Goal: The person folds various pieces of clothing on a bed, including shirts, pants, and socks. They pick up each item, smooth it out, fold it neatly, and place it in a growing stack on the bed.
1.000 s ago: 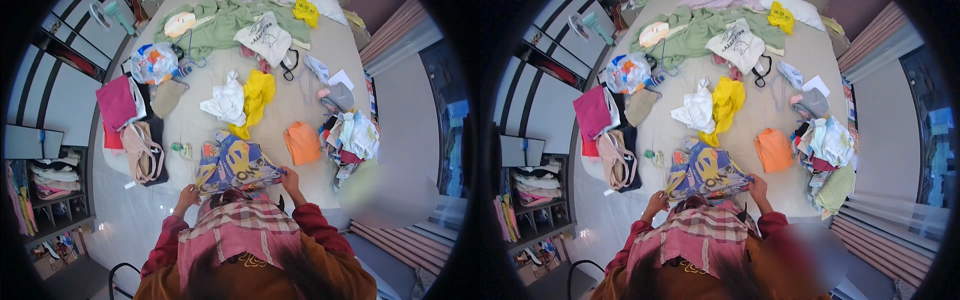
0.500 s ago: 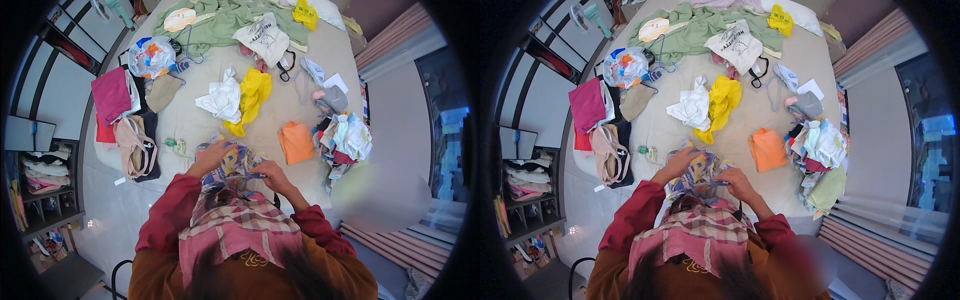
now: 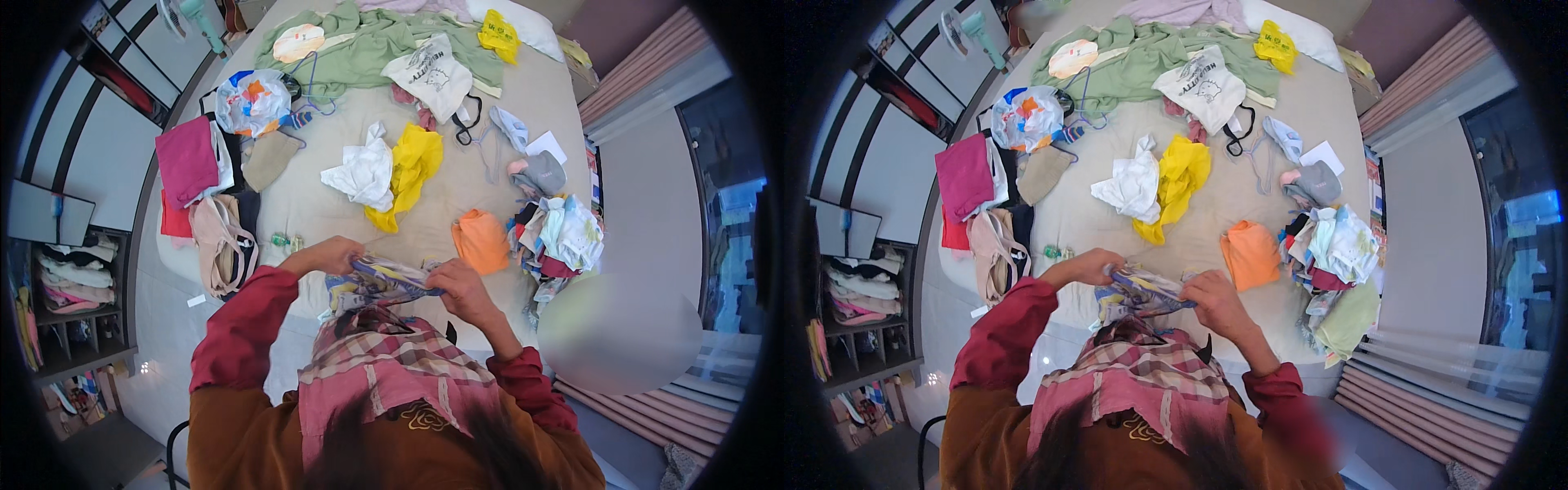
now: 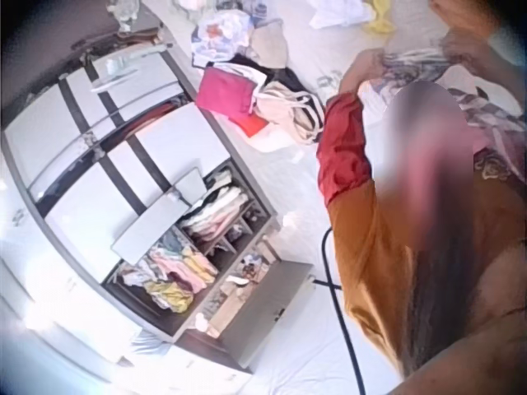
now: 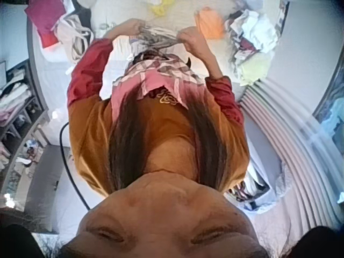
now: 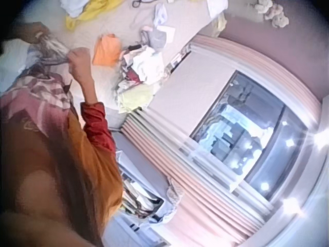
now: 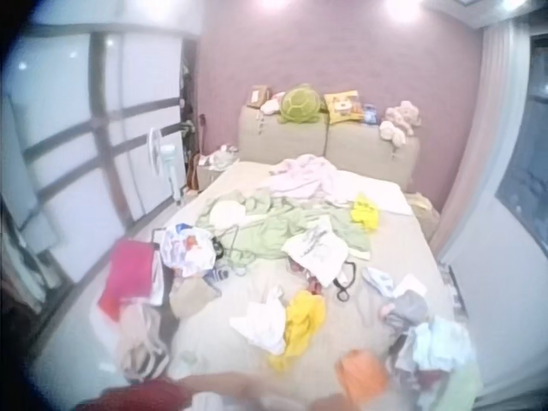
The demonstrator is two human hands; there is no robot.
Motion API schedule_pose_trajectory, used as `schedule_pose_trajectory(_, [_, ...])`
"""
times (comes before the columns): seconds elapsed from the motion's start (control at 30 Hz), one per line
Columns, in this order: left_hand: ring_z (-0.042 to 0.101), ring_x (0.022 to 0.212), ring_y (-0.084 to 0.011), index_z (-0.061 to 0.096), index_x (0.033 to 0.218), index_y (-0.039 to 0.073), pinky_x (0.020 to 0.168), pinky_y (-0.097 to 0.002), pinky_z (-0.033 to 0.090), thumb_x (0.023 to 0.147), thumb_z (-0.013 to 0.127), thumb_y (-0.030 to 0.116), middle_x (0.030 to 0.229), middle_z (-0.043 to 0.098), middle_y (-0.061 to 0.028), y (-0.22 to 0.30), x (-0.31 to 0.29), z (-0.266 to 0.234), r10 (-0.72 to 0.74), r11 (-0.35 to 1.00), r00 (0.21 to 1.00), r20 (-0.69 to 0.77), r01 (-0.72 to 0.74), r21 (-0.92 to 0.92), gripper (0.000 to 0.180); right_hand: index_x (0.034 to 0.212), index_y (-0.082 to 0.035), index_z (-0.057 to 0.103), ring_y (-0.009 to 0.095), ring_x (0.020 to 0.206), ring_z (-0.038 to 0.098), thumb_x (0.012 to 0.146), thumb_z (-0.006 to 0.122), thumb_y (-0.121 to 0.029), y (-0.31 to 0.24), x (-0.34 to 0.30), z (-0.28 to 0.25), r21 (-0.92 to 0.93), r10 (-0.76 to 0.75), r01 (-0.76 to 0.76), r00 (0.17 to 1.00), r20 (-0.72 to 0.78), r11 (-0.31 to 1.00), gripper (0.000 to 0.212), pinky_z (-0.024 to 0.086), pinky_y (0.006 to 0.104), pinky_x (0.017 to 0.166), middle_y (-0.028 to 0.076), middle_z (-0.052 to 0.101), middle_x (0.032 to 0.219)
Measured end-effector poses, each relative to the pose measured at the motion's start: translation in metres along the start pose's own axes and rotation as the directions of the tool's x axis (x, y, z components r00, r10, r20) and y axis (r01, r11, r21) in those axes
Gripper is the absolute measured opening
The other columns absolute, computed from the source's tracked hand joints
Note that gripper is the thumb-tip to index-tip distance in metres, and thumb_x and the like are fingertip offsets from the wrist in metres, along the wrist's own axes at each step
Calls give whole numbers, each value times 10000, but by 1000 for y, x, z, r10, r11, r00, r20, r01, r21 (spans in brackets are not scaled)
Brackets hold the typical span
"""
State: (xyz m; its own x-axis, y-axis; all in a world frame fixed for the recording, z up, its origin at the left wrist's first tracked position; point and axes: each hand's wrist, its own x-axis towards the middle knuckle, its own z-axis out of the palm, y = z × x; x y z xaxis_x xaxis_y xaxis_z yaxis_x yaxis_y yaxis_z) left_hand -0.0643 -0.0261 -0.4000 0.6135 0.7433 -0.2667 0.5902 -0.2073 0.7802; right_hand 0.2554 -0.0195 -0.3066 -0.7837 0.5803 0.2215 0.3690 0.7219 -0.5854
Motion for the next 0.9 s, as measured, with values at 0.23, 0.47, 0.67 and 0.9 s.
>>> schedule_pose_trajectory(0.23, [517, 806, -96, 494, 764, 30, 733, -226, 423, 700, 643, -92, 904, 623, -50, 58, -56, -71, -108, 882, 970, -217, -7, -472, 203, 743, -74, 501, 258, 842, 531, 562, 650, 36, 5, 33, -33, -114, -21, 0, 983, -184, 993, 258, 410, 367, 796, 69, 529, 836])
schedule_pose_trajectory(0.47, [536, 788, -121, 607, 1132, 54, 713, -256, 428, 747, 629, -49, 888, 612, -38, 134, -70, -122, 76, 943, 971, -229, -144, -299, 400, 783, -47, 525, 259, 771, 577, 612, 621, 57, 3, 77, -66, 12, -124, 127, 982, -141, 992, 222, 477, 309, 612, 80, 571, 919])
schedule_pose_trajectory(0.67, [570, 739, -146, 569, 909, 11, 668, -282, 453, 713, 628, -51, 836, 603, -54, 151, -79, -153, 80, 996, 975, -210, -69, 60, 214, 815, -63, 566, 242, 759, 589, 650, 634, -10, -3, 113, -108, -325, -328, 318, 944, 25, 891, 186, 486, 335, 572, 64, 570, 875])
schedule_pose_trajectory(0.9, [597, 945, -225, 475, 1309, 109, 792, -318, 481, 817, 587, -11, 1207, 572, -122, 200, -85, -172, 95, 993, 978, -184, -105, -46, 518, 844, -50, 583, 267, 813, 581, 637, 738, -202, -33, 136, -173, -462, -254, 189, 964, -83, 867, 300, 463, 374, 723, 81, 580, 859])
